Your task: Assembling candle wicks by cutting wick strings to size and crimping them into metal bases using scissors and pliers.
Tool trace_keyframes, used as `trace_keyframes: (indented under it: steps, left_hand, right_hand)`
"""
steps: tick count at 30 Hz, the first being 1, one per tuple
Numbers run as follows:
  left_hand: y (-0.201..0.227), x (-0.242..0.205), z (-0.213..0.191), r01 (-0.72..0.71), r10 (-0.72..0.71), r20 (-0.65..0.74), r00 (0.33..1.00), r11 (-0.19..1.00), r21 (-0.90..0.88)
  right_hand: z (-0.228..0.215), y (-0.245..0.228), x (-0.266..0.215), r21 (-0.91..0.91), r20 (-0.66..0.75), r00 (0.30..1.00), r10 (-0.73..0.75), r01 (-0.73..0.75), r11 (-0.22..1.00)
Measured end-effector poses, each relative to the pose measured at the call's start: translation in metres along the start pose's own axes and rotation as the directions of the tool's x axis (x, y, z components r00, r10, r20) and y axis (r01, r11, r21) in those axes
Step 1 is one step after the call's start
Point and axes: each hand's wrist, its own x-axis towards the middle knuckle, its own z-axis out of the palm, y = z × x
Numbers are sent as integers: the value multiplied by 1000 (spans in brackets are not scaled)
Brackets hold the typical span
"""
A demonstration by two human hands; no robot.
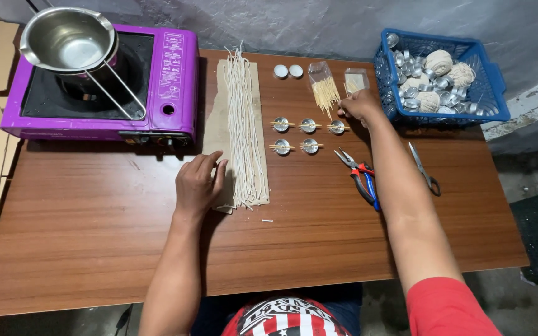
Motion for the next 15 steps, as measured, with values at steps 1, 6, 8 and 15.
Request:
trace_keyframes:
  steps: [1,6,8,15]
  left_hand:
    - [0,-1,1,1,-1,-1,1000,1000,1]
    - [1,-1,1,-4,4,-2,1000,1000,-3]
    - [8,2,0,-7,6,-18,1000,998,-58]
    - [63,-4,5,120,-83,107,991,906,-406]
  right_hand:
    - [-2,3,1,-1,1,1000,-2,2,1000]
    - [-19,19,-9,7,7,999,-34,34,999]
    - [-33,1,-50,126,32,998,-60,56,990]
    - [-18,-25,-192,614,269,946,-178,-26,789]
